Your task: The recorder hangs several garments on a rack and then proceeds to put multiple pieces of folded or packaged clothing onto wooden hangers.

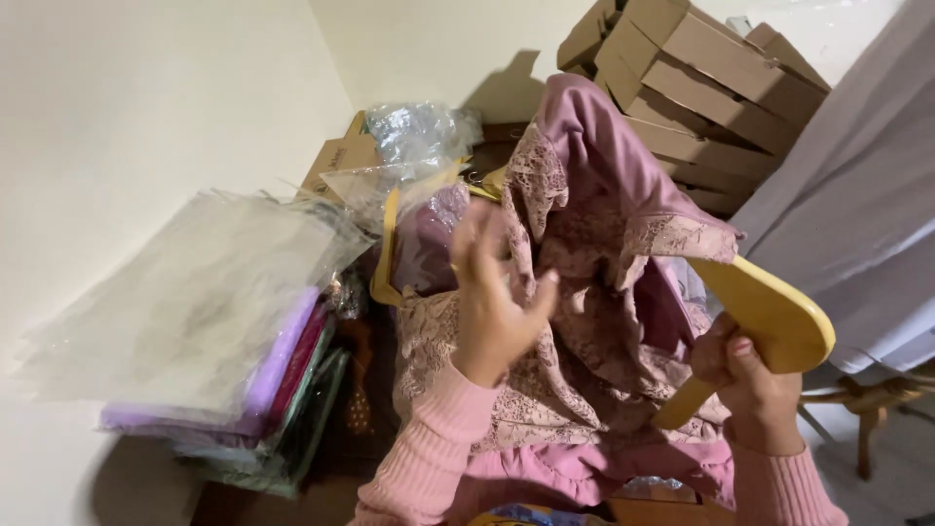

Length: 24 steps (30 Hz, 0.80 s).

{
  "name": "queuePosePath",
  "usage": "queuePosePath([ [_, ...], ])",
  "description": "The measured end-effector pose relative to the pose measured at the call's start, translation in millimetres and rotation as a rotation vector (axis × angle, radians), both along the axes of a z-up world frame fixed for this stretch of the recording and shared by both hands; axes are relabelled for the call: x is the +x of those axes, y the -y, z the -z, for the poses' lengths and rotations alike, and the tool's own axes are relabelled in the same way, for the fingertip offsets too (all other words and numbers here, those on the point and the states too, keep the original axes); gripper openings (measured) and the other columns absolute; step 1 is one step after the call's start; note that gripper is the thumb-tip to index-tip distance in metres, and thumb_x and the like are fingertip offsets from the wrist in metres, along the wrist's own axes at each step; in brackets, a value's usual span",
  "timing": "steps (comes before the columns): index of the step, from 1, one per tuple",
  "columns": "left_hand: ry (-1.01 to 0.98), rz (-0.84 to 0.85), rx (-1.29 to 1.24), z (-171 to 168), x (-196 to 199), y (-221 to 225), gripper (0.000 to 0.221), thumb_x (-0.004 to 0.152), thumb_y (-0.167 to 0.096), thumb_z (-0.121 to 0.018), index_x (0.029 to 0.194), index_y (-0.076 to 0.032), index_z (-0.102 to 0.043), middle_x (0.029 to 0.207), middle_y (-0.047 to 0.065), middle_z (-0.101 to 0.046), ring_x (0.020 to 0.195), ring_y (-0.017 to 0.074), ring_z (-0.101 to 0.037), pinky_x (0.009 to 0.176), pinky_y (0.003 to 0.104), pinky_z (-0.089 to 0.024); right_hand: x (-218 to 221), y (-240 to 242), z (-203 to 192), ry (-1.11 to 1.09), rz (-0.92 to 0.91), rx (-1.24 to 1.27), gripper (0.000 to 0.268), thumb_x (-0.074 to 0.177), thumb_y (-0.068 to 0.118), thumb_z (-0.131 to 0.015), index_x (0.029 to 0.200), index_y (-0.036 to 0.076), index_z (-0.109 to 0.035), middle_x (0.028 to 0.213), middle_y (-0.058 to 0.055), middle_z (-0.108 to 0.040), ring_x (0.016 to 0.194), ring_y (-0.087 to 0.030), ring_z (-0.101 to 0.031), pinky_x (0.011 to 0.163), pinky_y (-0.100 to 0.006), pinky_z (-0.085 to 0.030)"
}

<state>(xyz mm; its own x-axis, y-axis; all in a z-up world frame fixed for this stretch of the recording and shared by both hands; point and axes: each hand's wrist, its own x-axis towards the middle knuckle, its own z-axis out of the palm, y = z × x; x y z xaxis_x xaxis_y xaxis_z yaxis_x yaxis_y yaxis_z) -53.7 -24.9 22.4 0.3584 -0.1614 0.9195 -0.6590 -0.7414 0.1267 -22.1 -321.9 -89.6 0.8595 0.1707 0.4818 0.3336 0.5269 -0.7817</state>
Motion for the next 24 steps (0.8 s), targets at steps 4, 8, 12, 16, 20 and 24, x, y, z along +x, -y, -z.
queuePosePath([
  [4, -0.808, -0.226, -0.444, 62, 52, -27, 0.079, 0.091, -0.021, -0.073, 0.144, 0.016, -0.027, 0.14, 0.032, -0.042, 0.077, 0.032, -0.062, 0.067, 0.035, -0.056, -14, 2, -14, -0.021, 0.026, -0.044, 0.041, 0.099, 0.038, -0.073, 0.111, 0.002, -0.058, 0.07, 0.0, -0.048, 0.055, -0.009, -0.04, 0.051, -0.027, -0.031],
  [8, -0.365, -0.06, -0.57, 36, 63, -67, 0.041, 0.092, 0.007, -0.059, 0.133, 0.005, -0.061, 0.106, 0.015, -0.077, 0.061, 0.0158, -0.064, 0.049, 0.022, -0.048, -8, 35, 1, -0.029, 0.183, 0.044, 0.037, 0.096, 0.035, -0.073, 0.101, 0.002, -0.057, 0.057, 0.0, -0.043, 0.048, -0.009, -0.036, 0.043, -0.026, -0.03],
  [12, -0.127, 0.004, -0.495, -39, 35, -102, 0.037, 0.095, 0.012, -0.053, 0.126, -0.004, -0.066, 0.115, 0.013, -0.073, 0.092, 0.0166, -0.072, 0.062, 0.023, -0.061, -2, 76, 28, 0.021, 0.018, 0.049, 0.033, 0.104, 0.025, -0.077, 0.101, -0.003, -0.06, 0.067, -0.001, -0.055, 0.056, -0.009, -0.05, 0.059, -0.027, -0.042],
  [16, -0.431, 0.002, -0.302, -48, 25, -126, 0.042, 0.091, 0.012, -0.061, 0.124, -0.011, -0.07, 0.115, 0.009, -0.079, 0.094, 0.0183, -0.077, 0.074, 0.028, -0.056, -2, 53, 40, -0.123, 0.15, -0.383, 0.049, 0.079, 0.004, -0.079, 0.125, -0.006, -0.063, 0.094, -0.01, -0.07, 0.079, -0.015, -0.065, 0.072, -0.031, -0.055],
  [20, -0.712, -0.402, -0.305, -43, -3, -126, 0.053, 0.086, 0.005, -0.067, 0.136, -0.013, -0.06, 0.129, 0.01, -0.07, 0.116, 0.0264, -0.068, 0.095, 0.037, -0.054, 25, 77, 82, -0.134, 0.171, -0.529, 0.052, 0.081, 0.01, -0.078, 0.129, -0.006, -0.064, 0.097, -0.014, -0.075, 0.081, -0.02, -0.07, 0.072, -0.035, -0.059],
  [24, -0.512, -0.017, -0.209, -51, -26, -92, 0.063, 0.081, 0.003, -0.063, 0.141, -0.015, -0.056, 0.159, 0.016, -0.048, 0.148, 0.0313, -0.037, 0.107, 0.049, -0.044, 2, 36, 18, -0.115, 0.118, -0.471, 0.052, 0.082, 0.016, -0.08, 0.128, -0.004, -0.066, 0.103, -0.013, -0.076, 0.093, -0.019, -0.072, 0.08, -0.033, -0.058],
])
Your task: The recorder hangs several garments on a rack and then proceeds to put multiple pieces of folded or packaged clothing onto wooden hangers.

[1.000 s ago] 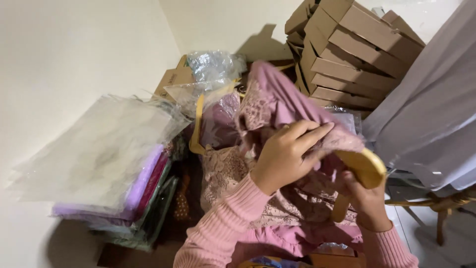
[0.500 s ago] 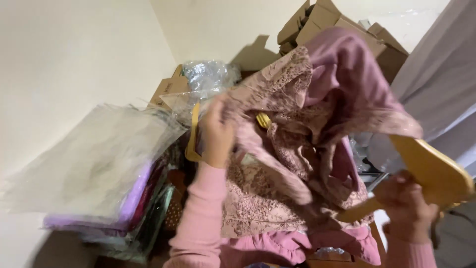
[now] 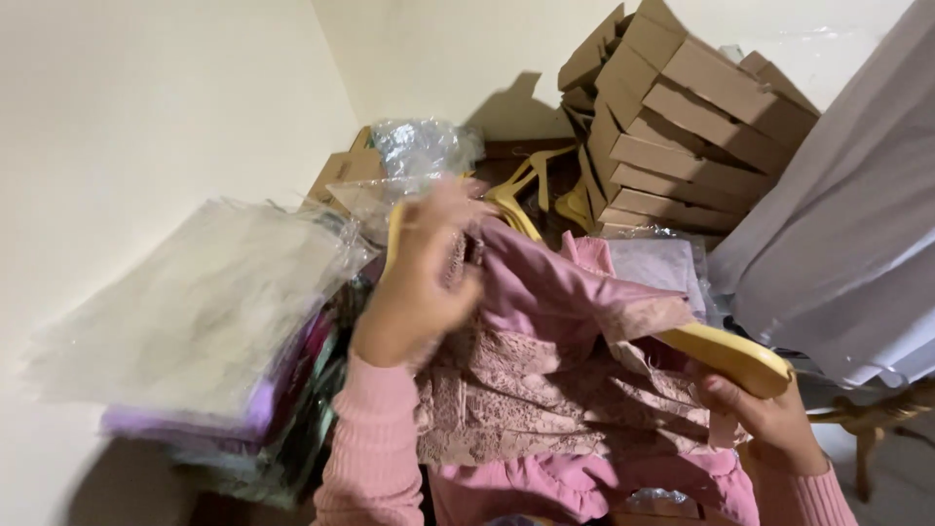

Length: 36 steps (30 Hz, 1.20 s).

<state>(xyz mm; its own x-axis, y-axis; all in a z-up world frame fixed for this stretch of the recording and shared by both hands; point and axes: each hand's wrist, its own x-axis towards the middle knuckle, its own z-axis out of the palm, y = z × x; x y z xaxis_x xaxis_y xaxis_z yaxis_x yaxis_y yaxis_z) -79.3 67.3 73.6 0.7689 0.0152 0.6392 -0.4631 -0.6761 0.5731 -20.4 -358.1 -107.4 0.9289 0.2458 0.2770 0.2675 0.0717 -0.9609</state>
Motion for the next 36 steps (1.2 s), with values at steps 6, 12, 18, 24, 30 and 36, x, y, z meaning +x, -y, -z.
queuePosePath([
  [6, 0.141, 0.201, 0.627, 26, 33, 55, 0.033, 0.088, -0.023, -0.076, 0.12, -0.017, -0.074, 0.118, 0.001, -0.075, 0.117, 0.018, -0.066, 0.12, 0.058, -0.035, 11, -12, -26, 0.013, -0.009, -0.177, 0.052, 0.081, 0.019, -0.078, 0.128, -0.001, -0.068, 0.099, -0.011, -0.08, 0.083, -0.019, -0.074, 0.07, -0.034, -0.061],
  [12, 0.349, 0.303, 0.403, 46, 57, 60, 0.018, 0.097, -0.012, -0.07, 0.109, -0.021, -0.079, 0.092, 0.001, -0.079, 0.075, 0.0127, -0.074, 0.069, 0.028, -0.058, 6, -35, -54, -0.033, -0.101, -0.255, 0.045, 0.079, 0.015, -0.08, 0.12, -0.001, -0.073, 0.095, -0.011, -0.081, 0.077, -0.017, -0.073, 0.066, -0.031, -0.06],
  [18, 0.04, 0.372, 0.455, 38, 56, 83, 0.022, 0.098, -0.026, -0.064, 0.105, -0.017, -0.083, 0.074, 0.006, -0.076, 0.056, 0.0186, -0.07, 0.054, 0.033, -0.055, 17, -60, -70, -0.051, -0.113, -0.472, 0.037, 0.077, 0.018, -0.082, 0.11, 0.002, -0.076, 0.092, -0.007, -0.083, 0.078, -0.013, -0.078, 0.069, -0.028, -0.064],
  [24, -0.214, 0.36, 0.576, 55, 66, 62, 0.085, 0.089, -0.062, -0.071, 0.136, 0.007, -0.056, 0.062, 0.011, -0.068, 0.05, 0.0187, -0.067, 0.048, 0.032, -0.055, 23, -67, -85, 0.46, 0.099, -0.462, 0.038, 0.085, 0.021, -0.084, 0.116, 0.002, -0.073, 0.101, -0.009, -0.077, 0.088, -0.016, -0.071, 0.076, -0.029, -0.058],
  [30, -0.225, 0.233, 0.224, 64, 61, 25, 0.077, 0.093, -0.063, -0.065, 0.139, -0.002, -0.058, 0.076, 0.006, -0.075, 0.053, 0.0197, -0.069, 0.055, 0.033, -0.056, -7, -48, -40, 0.761, 0.512, -0.511, 0.021, 0.102, 0.018, -0.077, 0.108, 0.002, -0.064, 0.108, -0.012, -0.071, 0.095, -0.022, -0.071, 0.08, -0.029, -0.059],
  [36, -0.095, 0.102, 0.231, 59, 47, 21, 0.073, 0.089, -0.059, -0.072, 0.128, 0.002, -0.067, 0.067, 0.02, -0.065, 0.063, 0.0366, -0.068, 0.056, 0.044, -0.052, 3, -37, 45, 0.148, 0.439, -0.697, 0.026, 0.086, 0.015, -0.078, 0.105, -0.002, -0.07, 0.096, -0.014, -0.072, 0.081, -0.021, -0.073, 0.07, -0.032, -0.059],
])
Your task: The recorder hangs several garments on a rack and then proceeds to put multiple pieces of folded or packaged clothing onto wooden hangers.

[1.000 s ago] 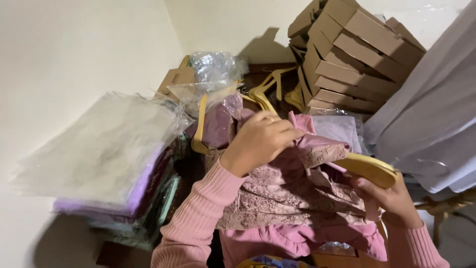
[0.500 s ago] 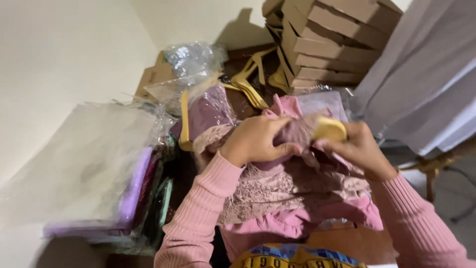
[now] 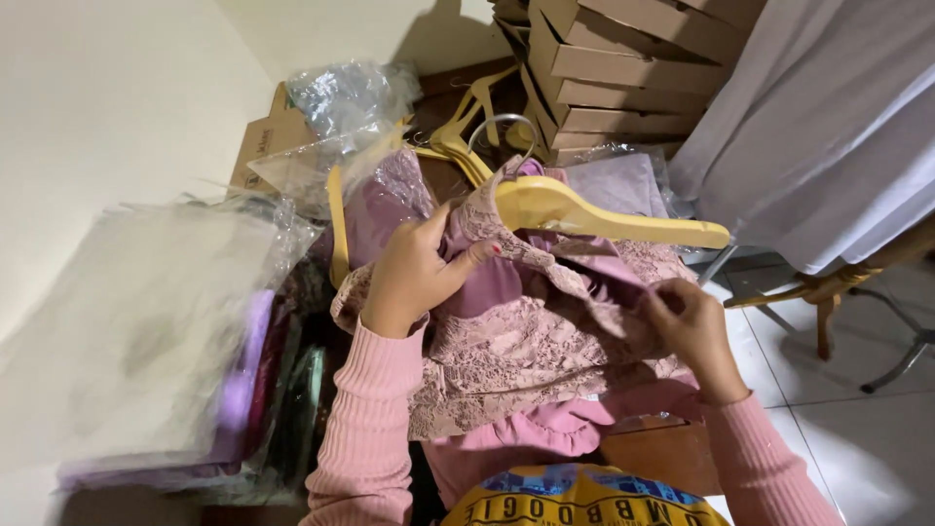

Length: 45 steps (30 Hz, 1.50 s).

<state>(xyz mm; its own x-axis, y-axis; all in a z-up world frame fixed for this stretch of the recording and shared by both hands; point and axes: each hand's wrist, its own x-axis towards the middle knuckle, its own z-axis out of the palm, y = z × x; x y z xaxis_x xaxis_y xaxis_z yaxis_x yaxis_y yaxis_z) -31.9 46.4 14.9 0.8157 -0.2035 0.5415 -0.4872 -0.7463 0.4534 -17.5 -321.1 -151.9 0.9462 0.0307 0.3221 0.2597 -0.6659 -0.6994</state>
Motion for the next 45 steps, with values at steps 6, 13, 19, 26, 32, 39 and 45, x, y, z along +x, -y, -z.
queuePosePath([
  [6, 0.039, 0.102, -0.066, 7, -14, -7, 0.06, 0.096, -0.061, -0.07, 0.118, -0.006, -0.073, 0.078, 0.016, -0.072, 0.071, 0.0342, -0.072, 0.061, 0.041, -0.054, 34, 16, -18, -0.567, -0.054, 1.33, 0.023, 0.101, 0.015, -0.05, 0.115, 0.005, -0.066, 0.095, -0.004, -0.075, 0.074, -0.01, -0.074, 0.065, -0.025, -0.063],
  [13, -0.01, 0.097, 0.016, -3, -35, -11, 0.068, 0.083, -0.061, -0.071, 0.117, -0.002, -0.074, 0.07, 0.017, -0.069, 0.057, 0.0322, -0.068, 0.053, 0.042, -0.05, 60, 32, -23, -0.568, -0.007, 1.283, 0.021, 0.103, 0.015, -0.052, 0.111, 0.01, -0.071, 0.081, 0.0, -0.071, 0.047, -0.001, -0.057, 0.024, -0.014, -0.03],
  [19, 0.035, 0.099, 0.118, -3, -43, -18, 0.055, 0.085, -0.057, -0.075, 0.099, -0.003, -0.074, 0.074, 0.014, -0.07, 0.062, 0.03, -0.068, 0.057, 0.041, -0.051, 59, 25, -37, -0.415, 0.011, 1.237, 0.01, 0.102, 0.009, -0.062, 0.107, 0.004, -0.07, 0.086, -0.003, -0.069, 0.063, -0.006, -0.065, 0.054, -0.021, -0.055],
  [26, -0.254, 0.144, 0.351, 2, -40, -16, 0.029, 0.085, -0.039, -0.076, 0.087, -0.01, -0.076, 0.068, 0.004, -0.069, 0.052, 0.0162, -0.063, 0.052, 0.033, -0.052, 38, -4, -68, 0.252, 0.168, 0.105, 0.017, 0.094, 0.001, -0.083, 0.108, -0.003, -0.073, 0.078, -0.011, -0.066, 0.07, -0.015, -0.059, 0.06, -0.03, -0.05],
  [32, -0.05, 0.218, 0.413, 26, -54, 23, 0.046, 0.078, -0.021, -0.083, 0.116, 0.0, -0.068, 0.085, 0.013, -0.069, 0.068, 0.0227, -0.067, 0.062, 0.033, -0.055, 54, 9, -71, 0.544, -0.012, 0.178, 0.009, 0.109, 0.004, -0.081, 0.109, -0.001, -0.073, 0.096, -0.006, -0.074, 0.08, -0.006, -0.07, 0.067, -0.024, -0.058],
  [39, -0.249, 0.02, 0.605, 139, -70, 68, 0.081, 0.084, 0.014, -0.063, 0.155, -0.018, -0.043, 0.104, 0.021, -0.062, 0.084, 0.0266, -0.065, 0.078, 0.041, -0.056, 3, -25, -105, 0.425, -0.028, -0.082, 0.021, 0.087, 0.007, -0.088, 0.106, 0.005, -0.079, 0.081, -0.012, -0.067, 0.07, -0.022, -0.061, 0.063, -0.037, -0.05],
  [45, -0.576, 0.179, 0.541, 158, -79, 72, 0.108, 0.08, -0.028, -0.081, 0.165, -0.009, -0.016, 0.129, 0.026, -0.05, 0.117, 0.0397, -0.052, 0.099, 0.055, -0.045, 9, 4, -37, 0.149, -0.338, -0.362, 0.048, 0.072, 0.005, -0.075, 0.12, 0.004, -0.072, 0.109, -0.018, -0.068, 0.095, -0.039, -0.066, 0.082, -0.044, -0.055],
])
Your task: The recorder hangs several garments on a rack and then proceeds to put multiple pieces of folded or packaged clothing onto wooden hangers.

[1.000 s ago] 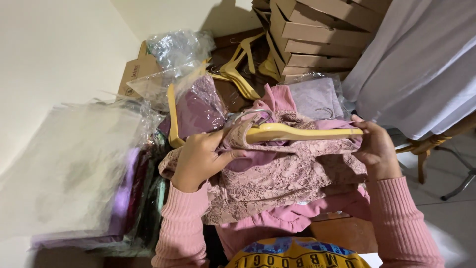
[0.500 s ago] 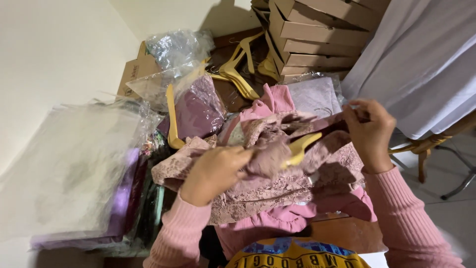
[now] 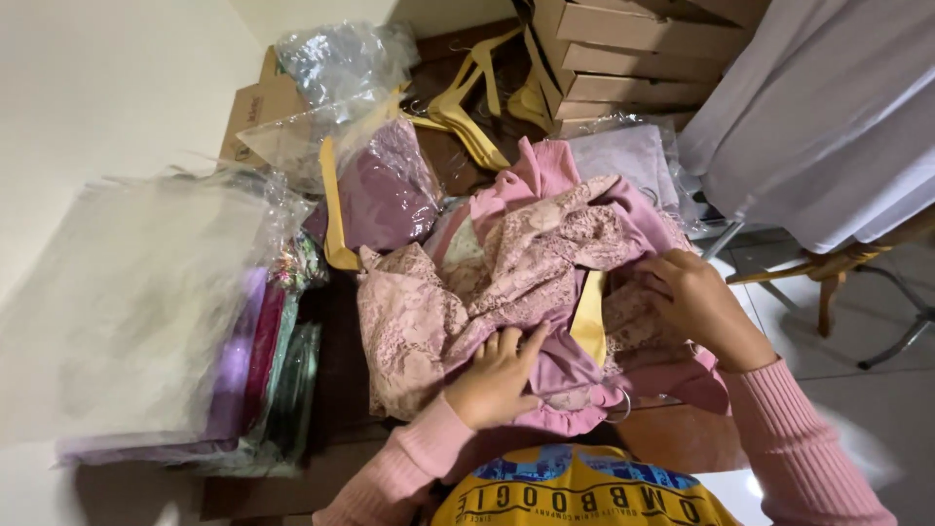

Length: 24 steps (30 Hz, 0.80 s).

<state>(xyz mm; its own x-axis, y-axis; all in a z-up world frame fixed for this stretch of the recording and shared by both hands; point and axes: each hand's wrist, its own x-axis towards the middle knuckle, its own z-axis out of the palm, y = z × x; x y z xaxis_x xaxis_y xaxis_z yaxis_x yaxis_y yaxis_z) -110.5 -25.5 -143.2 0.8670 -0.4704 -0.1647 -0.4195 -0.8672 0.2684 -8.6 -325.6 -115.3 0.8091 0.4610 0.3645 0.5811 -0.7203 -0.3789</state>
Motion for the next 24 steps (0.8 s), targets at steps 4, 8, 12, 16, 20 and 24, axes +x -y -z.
queuePosePath([
  [4, -0.2, -0.022, -0.368, -54, 21, -3, 0.065, 0.094, -0.015, -0.069, 0.15, -0.007, -0.039, 0.135, 0.024, -0.054, 0.111, 0.0323, -0.061, 0.098, 0.042, -0.05, -33, -15, -33, 0.157, 0.065, -0.023, 0.046, 0.064, 0.014, -0.083, 0.109, 0.006, -0.074, 0.108, -0.018, -0.067, 0.097, -0.037, -0.063, 0.081, -0.046, -0.052],
  [8, 0.13, -0.147, -0.507, -60, 62, 13, 0.032, 0.105, -0.008, -0.056, 0.136, -0.006, -0.062, 0.124, 0.01, -0.07, 0.102, 0.0216, -0.07, 0.092, 0.03, -0.059, -49, -34, -23, 0.127, 0.094, 0.22, 0.021, 0.082, 0.008, -0.083, 0.101, 0.006, -0.075, 0.102, -0.012, -0.069, 0.094, -0.025, -0.064, 0.079, -0.038, -0.056],
  [12, 0.371, -0.134, -0.456, -24, 109, 24, 0.041, 0.093, 0.006, -0.057, 0.132, -0.003, -0.064, 0.133, 0.016, -0.067, 0.111, 0.0258, -0.068, 0.1, 0.037, -0.054, -30, -58, 13, -0.192, 0.133, 0.326, 0.02, 0.09, 0.008, -0.077, 0.11, 0.005, -0.074, 0.1, -0.005, -0.072, 0.08, -0.015, -0.069, 0.07, -0.028, -0.06],
  [16, 0.478, -0.183, -0.406, -24, 118, 26, 0.046, 0.082, 0.008, -0.06, 0.126, -0.005, -0.065, 0.124, 0.016, -0.07, 0.117, 0.0319, -0.064, 0.103, 0.046, -0.047, -16, -90, -6, 0.215, 0.102, 0.249, 0.03, 0.081, 0.004, -0.08, 0.11, 0.002, -0.076, 0.101, -0.011, -0.068, 0.091, -0.027, -0.063, 0.079, -0.037, -0.053],
  [20, 0.472, -0.218, -0.432, -16, 120, 21, 0.047, 0.085, 0.007, -0.058, 0.13, -0.005, -0.063, 0.118, 0.019, -0.07, 0.116, 0.0363, -0.063, 0.101, 0.047, -0.048, 0, -105, -2, 0.295, 0.084, 0.079, 0.039, 0.076, 0.004, -0.074, 0.115, 0.004, -0.077, 0.102, -0.01, -0.067, 0.097, -0.03, -0.061, 0.087, -0.04, -0.05],
  [24, 0.493, -0.237, -0.385, -12, 121, 15, 0.048, 0.082, 0.005, -0.057, 0.13, -0.004, -0.062, 0.113, 0.019, -0.071, 0.114, 0.0368, -0.064, 0.101, 0.049, -0.048, 14, -110, 24, 0.343, 0.068, -0.011, 0.034, 0.077, 0.005, -0.07, 0.11, 0.007, -0.077, 0.106, -0.006, -0.07, 0.098, -0.027, -0.061, 0.085, -0.04, -0.047],
])
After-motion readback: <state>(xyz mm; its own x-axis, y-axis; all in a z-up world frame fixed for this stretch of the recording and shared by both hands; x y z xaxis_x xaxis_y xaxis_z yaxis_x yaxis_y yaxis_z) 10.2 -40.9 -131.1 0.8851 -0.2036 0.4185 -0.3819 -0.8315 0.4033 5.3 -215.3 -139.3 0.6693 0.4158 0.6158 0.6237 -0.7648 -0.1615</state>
